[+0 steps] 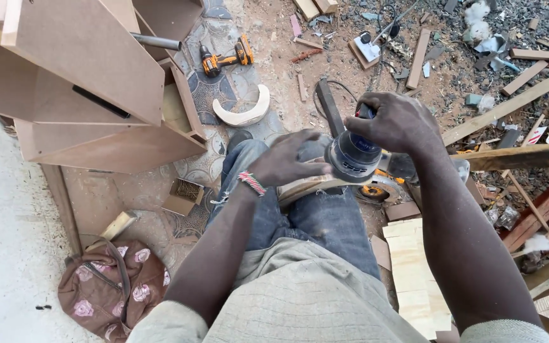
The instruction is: Sanding a curved wooden piece using an orbital sander in a workshop environment.
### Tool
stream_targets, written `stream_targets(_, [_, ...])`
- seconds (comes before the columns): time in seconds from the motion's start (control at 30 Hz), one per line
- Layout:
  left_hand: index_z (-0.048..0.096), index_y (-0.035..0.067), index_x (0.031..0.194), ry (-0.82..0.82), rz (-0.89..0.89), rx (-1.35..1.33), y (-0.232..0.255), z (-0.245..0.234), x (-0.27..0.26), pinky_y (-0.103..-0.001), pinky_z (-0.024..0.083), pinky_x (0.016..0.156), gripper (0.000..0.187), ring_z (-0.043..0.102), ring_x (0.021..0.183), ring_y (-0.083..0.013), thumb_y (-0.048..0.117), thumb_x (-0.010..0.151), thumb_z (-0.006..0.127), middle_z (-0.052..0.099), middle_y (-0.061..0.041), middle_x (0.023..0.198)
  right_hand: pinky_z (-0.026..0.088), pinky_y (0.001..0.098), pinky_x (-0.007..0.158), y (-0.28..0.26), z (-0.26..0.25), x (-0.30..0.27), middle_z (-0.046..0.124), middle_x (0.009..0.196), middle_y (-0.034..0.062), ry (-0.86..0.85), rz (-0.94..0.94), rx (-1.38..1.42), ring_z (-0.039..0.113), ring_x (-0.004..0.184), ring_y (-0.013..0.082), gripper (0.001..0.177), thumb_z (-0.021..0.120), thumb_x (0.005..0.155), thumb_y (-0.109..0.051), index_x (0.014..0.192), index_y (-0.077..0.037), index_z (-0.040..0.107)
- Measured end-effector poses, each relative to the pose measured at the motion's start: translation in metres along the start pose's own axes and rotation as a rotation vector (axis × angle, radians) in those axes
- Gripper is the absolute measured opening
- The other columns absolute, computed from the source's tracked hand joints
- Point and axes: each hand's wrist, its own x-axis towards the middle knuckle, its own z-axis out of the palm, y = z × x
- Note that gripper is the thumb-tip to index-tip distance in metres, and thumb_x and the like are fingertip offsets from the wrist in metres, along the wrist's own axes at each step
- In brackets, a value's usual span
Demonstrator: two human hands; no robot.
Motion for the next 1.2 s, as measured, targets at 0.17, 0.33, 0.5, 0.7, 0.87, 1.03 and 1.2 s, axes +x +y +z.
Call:
stream_targets(0.17, [0.052, 0.003, 0.174, -0.025, 0.117, 0.008, 0.008, 0.048, 0.068, -0.074, 0.043, 0.137, 0.121, 0.056, 0.166, -0.0528, 0.075, 0.087, 0.092, 0.066, -0.029, 0.17, 0.058, 0.072, 0.115, -0.027, 0.0, -0.005, 0.083, 0.122, 0.0312, -0.016, -0.012, -0.044, 0.083, 0.119, 0.0529, 0.067, 0.072, 0.114, -0.072, 0.135, -0.01, 0.085])
stream_targets(0.33, [0.062, 0.015, 0.169, 0.019, -0.009, 0.169, -0.016, 0.071, 0.115, -0.064, 0.047, 0.138, 0.113, 0.063, 0.163, -0.0341, 0.083, 0.081, 0.085, 0.077, -0.011, 0.162, 0.059, 0.0687, 0.112, -0.031, 0.014, -0.002, 0.082, 0.123, 0.0273, 0.002, -0.051, -0.177, 0.081, 0.126, 0.0534, 0.084, 0.05, 0.117, -0.087, 0.131, -0.011, 0.082])
stream_targets(0.5, [0.067, 0.008, 0.16, 0.076, -0.03, 0.098, -0.009, 0.071, 0.094, -0.064, 0.05, 0.134, 0.095, 0.067, 0.158, -0.0364, 0.065, 0.085, 0.086, 0.082, -0.015, 0.154, 0.058, 0.0646, 0.113, -0.048, 0.011, -0.007, 0.082, 0.123, 0.024, -0.003, -0.03, -0.179, 0.081, 0.128, 0.0475, 0.09, 0.04, 0.118, -0.092, 0.135, -0.014, 0.081])
stream_targets(0.7, [0.068, -0.002, 0.157, 0.16, 0.051, -0.006, -0.016, 0.065, 0.08, -0.066, 0.055, 0.131, 0.093, 0.069, 0.153, -0.0462, 0.054, 0.086, 0.093, 0.08, -0.026, 0.152, 0.056, 0.0679, 0.115, -0.063, 0.018, -0.006, 0.082, 0.133, 0.0273, -0.007, -0.023, -0.201, 0.079, 0.135, 0.0501, 0.093, 0.045, 0.114, -0.093, 0.152, -0.012, 0.072])
stream_targets(0.87, [0.067, -0.001, 0.158, 0.165, 0.013, -0.031, -0.029, 0.06, 0.081, -0.066, 0.055, 0.131, 0.093, 0.069, 0.153, -0.0464, 0.054, 0.088, 0.092, 0.079, -0.027, 0.153, 0.056, 0.0673, 0.114, -0.083, 0.017, -0.003, 0.082, 0.127, 0.0285, -0.023, -0.09, -0.23, 0.079, 0.133, 0.0524, 0.088, 0.045, 0.114, -0.092, 0.14, -0.012, 0.074])
stream_targets(1.03, [0.066, 0.0, 0.16, 0.201, -0.019, -0.056, -0.037, 0.052, 0.084, -0.066, 0.055, 0.13, 0.093, 0.068, 0.153, -0.0465, 0.055, 0.089, 0.091, 0.078, -0.027, 0.154, 0.062, 0.0622, 0.102, -0.099, 0.025, 0.013, 0.084, 0.112, 0.0268, 0.014, -0.178, -0.329, 0.084, 0.119, 0.0509, 0.083, 0.043, 0.111, -0.09, 0.124, -0.015, 0.077])
stream_targets(1.2, [0.064, 0.001, 0.162, 0.26, -0.058, -0.086, -0.046, 0.05, 0.079, -0.067, 0.055, 0.13, 0.093, 0.068, 0.153, -0.0467, 0.056, 0.091, 0.09, 0.076, -0.027, 0.156, 0.062, 0.0641, 0.1, -0.112, 0.031, 0.017, 0.083, 0.109, 0.0323, 0.004, -0.231, -0.27, 0.084, 0.116, 0.0549, 0.084, 0.045, 0.111, -0.086, 0.119, -0.009, 0.077])
